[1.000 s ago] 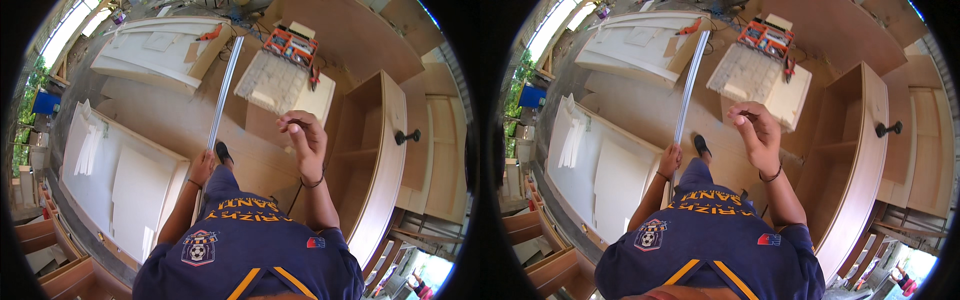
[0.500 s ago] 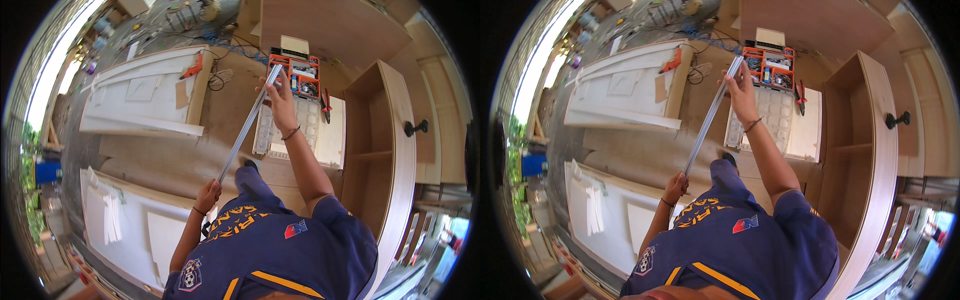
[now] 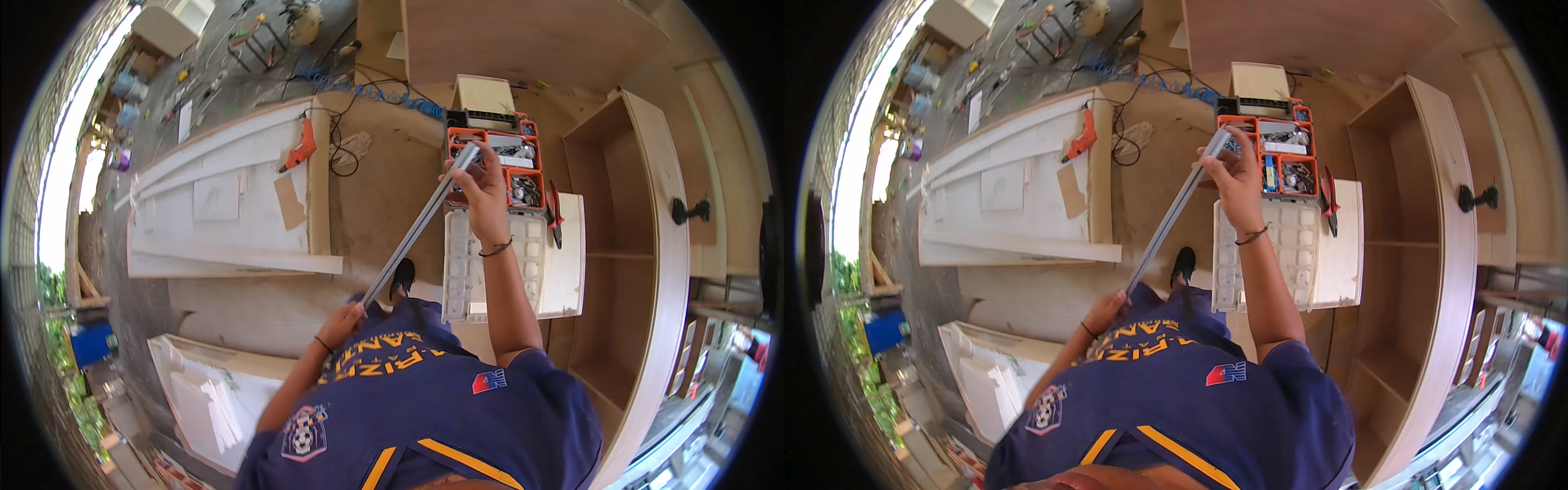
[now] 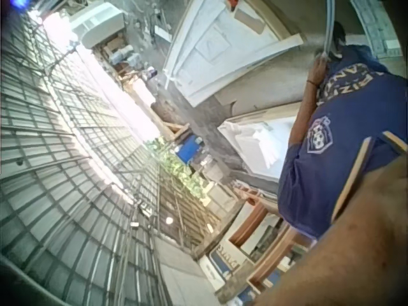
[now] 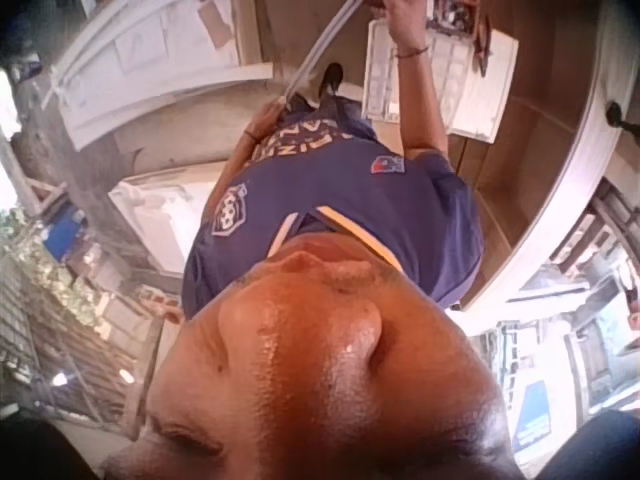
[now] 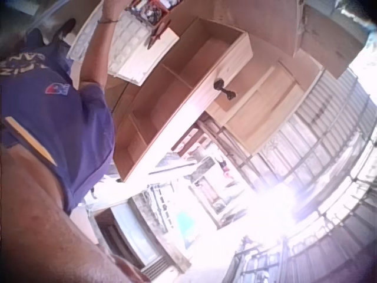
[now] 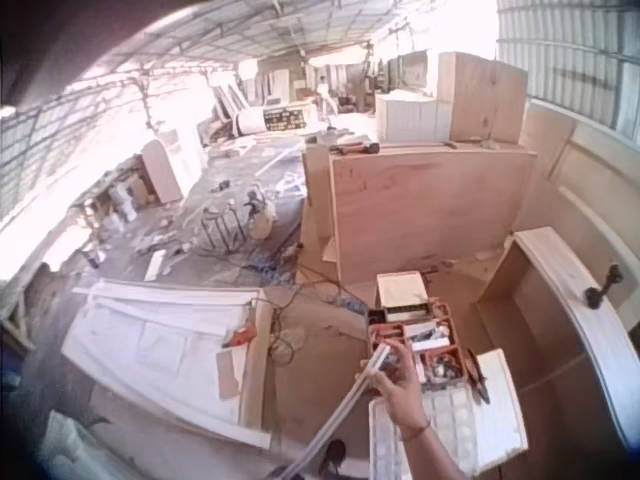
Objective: The person measures strips of white plastic trim against a wooden cabinet and then uses a measuring tape to measure the trim pieces on the floor.
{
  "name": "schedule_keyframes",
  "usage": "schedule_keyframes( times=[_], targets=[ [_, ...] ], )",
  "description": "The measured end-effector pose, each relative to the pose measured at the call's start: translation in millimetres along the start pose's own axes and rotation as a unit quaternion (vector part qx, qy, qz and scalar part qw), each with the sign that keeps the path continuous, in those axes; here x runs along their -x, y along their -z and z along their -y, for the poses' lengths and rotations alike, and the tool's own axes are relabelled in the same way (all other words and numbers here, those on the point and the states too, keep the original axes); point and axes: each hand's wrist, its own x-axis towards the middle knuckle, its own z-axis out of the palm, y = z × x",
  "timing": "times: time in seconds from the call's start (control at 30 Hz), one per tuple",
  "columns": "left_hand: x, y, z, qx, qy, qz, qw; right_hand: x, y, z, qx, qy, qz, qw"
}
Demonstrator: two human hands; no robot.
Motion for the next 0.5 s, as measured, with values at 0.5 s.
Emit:
schedule_keyframes(
  times=[0.5],
  targets=[
    [-193,143,-127,-0.259,-0.15,-0.048,0.953,-149,-17,7,0.055,0.094,-0.169,0.98]
  ],
)
